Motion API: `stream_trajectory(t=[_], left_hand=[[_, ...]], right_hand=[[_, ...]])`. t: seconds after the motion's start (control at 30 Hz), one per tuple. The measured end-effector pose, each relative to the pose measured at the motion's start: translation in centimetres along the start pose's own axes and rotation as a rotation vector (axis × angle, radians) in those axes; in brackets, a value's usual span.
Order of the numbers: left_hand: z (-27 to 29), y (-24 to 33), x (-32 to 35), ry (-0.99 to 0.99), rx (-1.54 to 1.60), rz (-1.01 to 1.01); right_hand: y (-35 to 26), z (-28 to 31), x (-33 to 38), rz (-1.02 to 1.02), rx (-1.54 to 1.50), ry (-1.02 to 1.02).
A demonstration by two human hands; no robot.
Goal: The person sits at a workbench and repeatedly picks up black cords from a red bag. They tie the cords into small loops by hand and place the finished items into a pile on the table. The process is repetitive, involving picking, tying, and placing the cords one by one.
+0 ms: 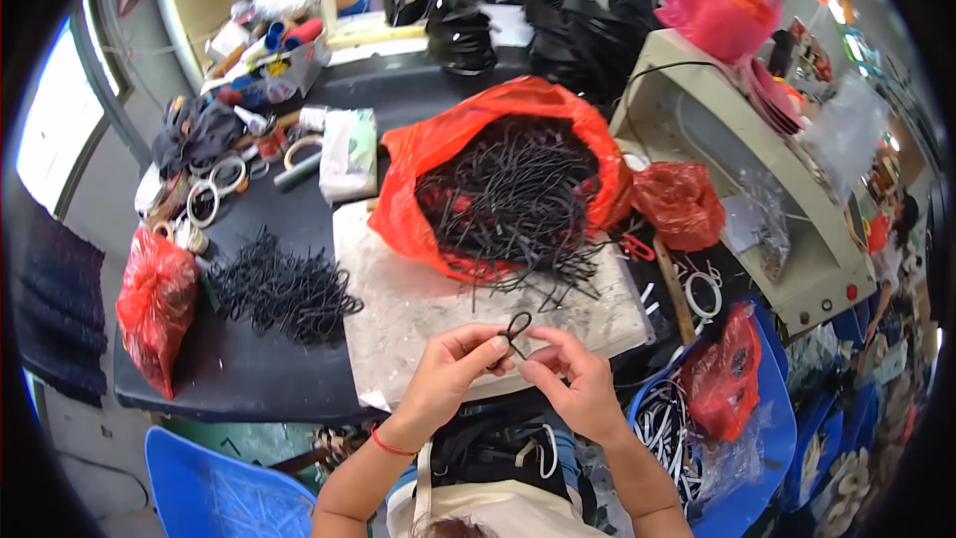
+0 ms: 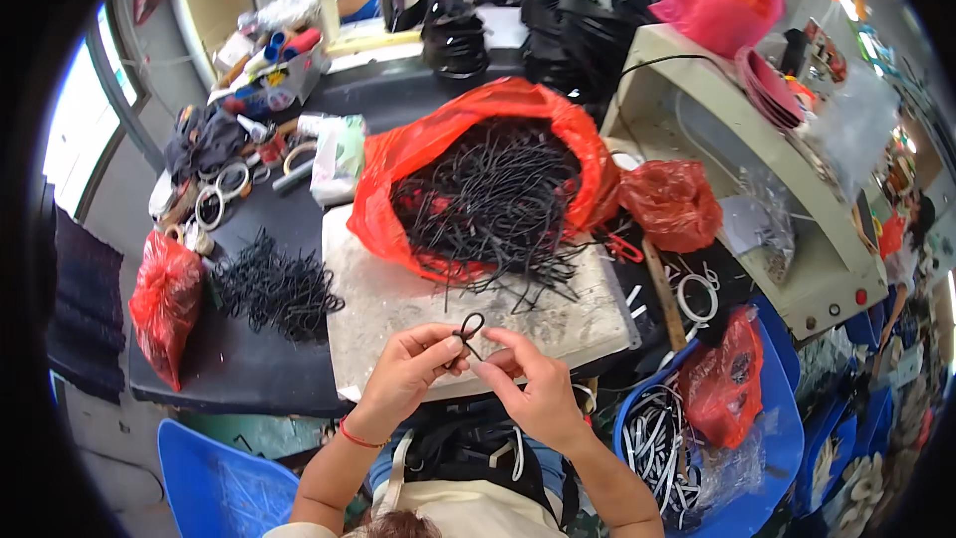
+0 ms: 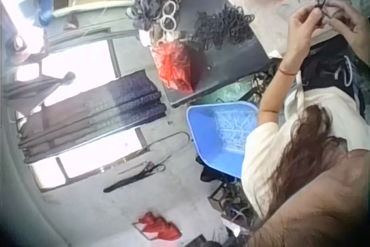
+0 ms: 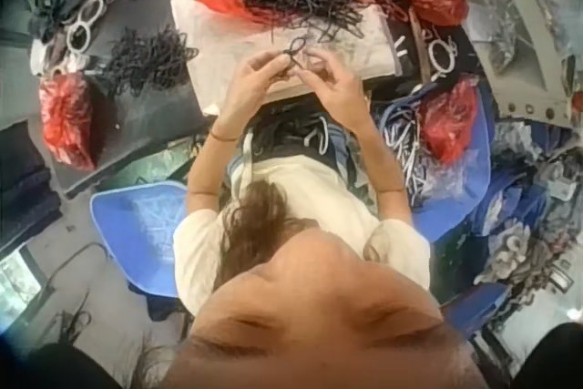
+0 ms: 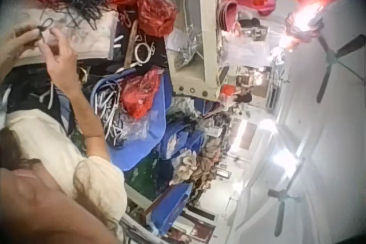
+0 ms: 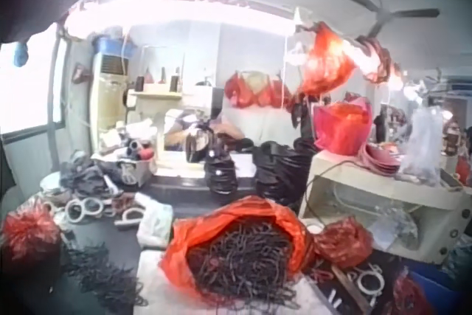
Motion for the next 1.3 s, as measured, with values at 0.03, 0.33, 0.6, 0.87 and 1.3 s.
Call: stream_trajectory(t=[0.03, 0.33, 0.6, 0.87, 1.3], left_hand=[[0.5, -0.2, -0.4, 0.015, -0.014, -0.01], [1.8, -0.6, -0.7, 0.165, -0.17, -0.143], [1.7, -0.7, -1.9, 0.299, -0.097, -0.223], [0.0, -0.6, -2.5, 0.4, -0.328, -0.385], [-2.4, 0.9, -1.2, -0.126, -1.011, -0.32]], right_hand=[[0.5, -0.4, -0.2, -0.037, -0.042, 0.0], [2.0, -2.7, -2.0, -0.295, -0.565, -0.296], [2.9, -3.1, -3.1, -0.126, -0.254, 0.09], [2.4, -1.7, -4.6, -0.104, -0.207, 0.083], [5.8, -2.1, -3.3, -0.119, -0.348, 0.116]])
Point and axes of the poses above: each hand's wrist, its own x-axis away from the middle knuckle, its own z-axis out of the back of the hand, y = z × x, the point moved 3 cm from there along -x, towards the middle knuckle, and after that the axes turned 4 degrees about y, right-handed, at the moved point
